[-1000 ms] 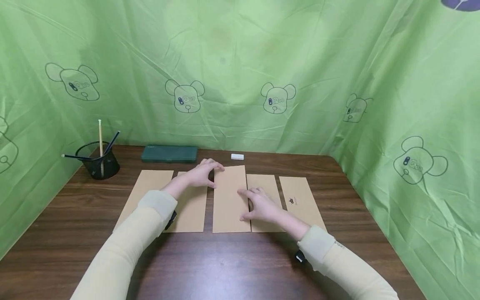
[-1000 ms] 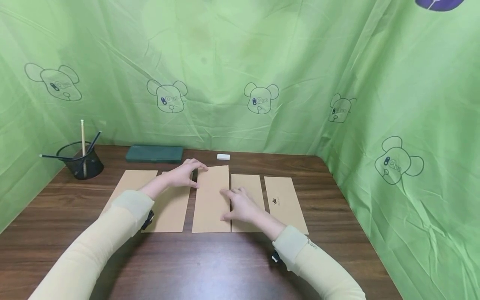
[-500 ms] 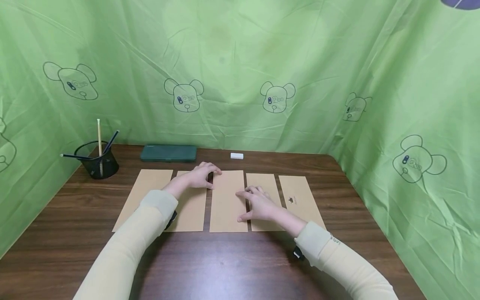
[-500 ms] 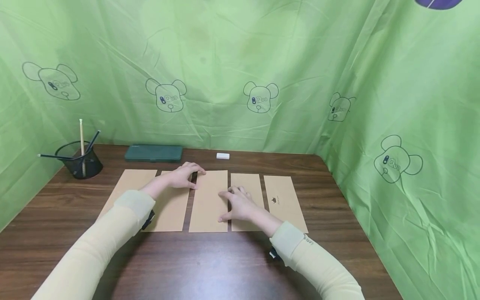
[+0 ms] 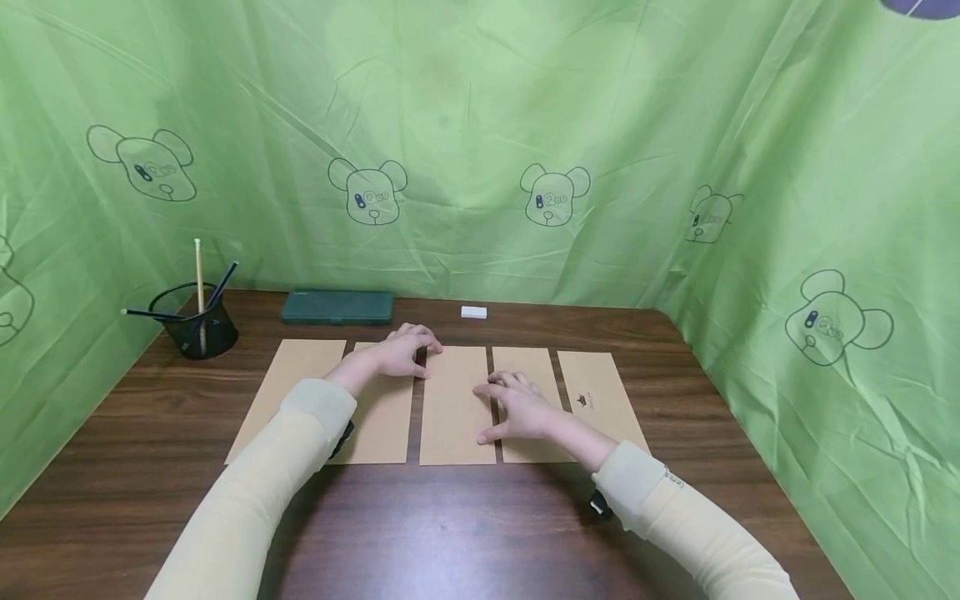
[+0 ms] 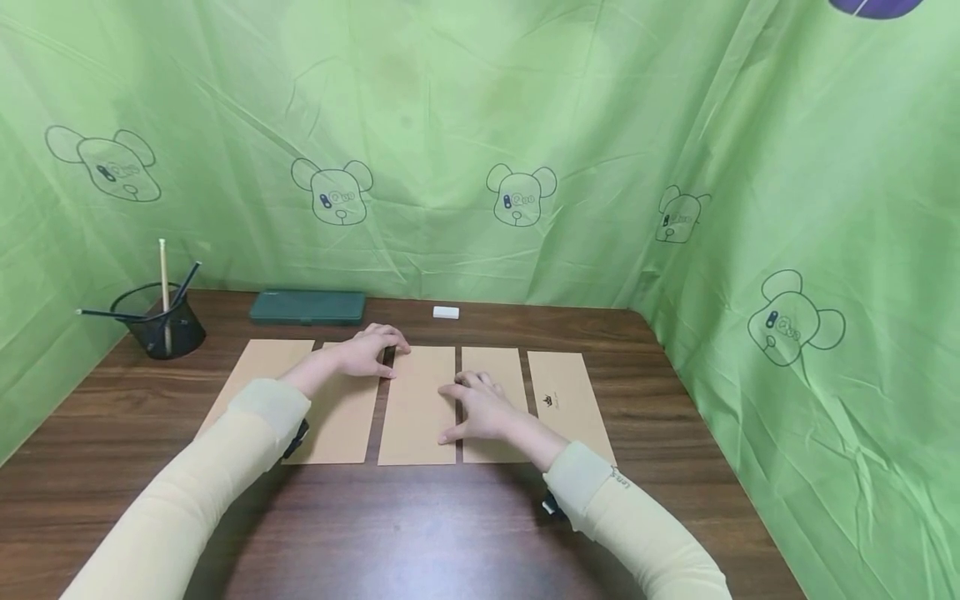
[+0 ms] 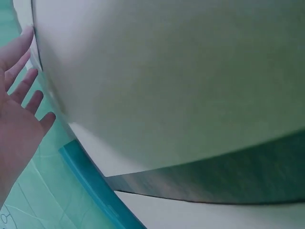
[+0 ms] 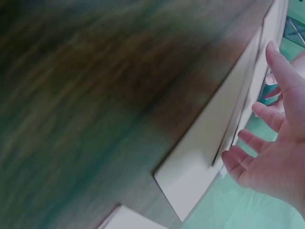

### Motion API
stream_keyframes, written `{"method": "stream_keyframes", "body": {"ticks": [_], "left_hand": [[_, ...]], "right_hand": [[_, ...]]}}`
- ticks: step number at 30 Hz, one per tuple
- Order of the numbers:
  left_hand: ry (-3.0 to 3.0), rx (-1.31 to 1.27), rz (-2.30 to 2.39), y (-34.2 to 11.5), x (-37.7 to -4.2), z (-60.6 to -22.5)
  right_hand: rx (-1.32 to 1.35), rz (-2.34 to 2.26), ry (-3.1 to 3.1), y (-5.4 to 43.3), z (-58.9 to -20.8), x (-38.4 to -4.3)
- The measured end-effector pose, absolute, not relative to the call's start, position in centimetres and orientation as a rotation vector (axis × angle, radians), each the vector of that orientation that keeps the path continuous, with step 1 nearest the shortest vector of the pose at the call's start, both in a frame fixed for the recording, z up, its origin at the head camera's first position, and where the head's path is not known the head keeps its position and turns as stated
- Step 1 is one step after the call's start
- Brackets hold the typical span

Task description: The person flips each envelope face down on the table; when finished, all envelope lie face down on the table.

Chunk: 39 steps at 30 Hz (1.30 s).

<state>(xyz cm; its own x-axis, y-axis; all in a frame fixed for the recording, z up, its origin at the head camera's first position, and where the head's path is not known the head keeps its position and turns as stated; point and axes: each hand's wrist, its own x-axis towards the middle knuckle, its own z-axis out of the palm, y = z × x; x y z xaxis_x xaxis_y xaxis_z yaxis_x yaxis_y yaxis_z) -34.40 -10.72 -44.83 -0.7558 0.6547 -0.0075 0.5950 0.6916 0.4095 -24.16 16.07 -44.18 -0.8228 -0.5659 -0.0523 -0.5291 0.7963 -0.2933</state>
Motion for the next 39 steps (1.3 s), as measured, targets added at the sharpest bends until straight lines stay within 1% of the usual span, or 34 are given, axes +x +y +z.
{"method": "stream_keyframes", "body": {"ticks": [9, 20, 29, 39], "left_hand": [[2.773, 0.996, 0.623, -9.0, -33.9, -43.3], [2.775, 1.038, 0.722, -4.9, -32.5, -42.5], [2.705, 1.045, 0.727, -1.9, -32.6, -43.5], [2.666, 1.067, 0.625, -0.3, -33.2, -44.6]], "right_hand": [[-0.961, -0.569, 2.82, 18.4, -42.6, -23.6], [-1.036, -0.689, 2.805, 22.7, -41.8, -22.7], [-1.092, -0.666, 2.742, 25.8, -42.0, -22.4], [-1.138, -0.571, 2.724, 28.3, -43.4, -22.6]]}}
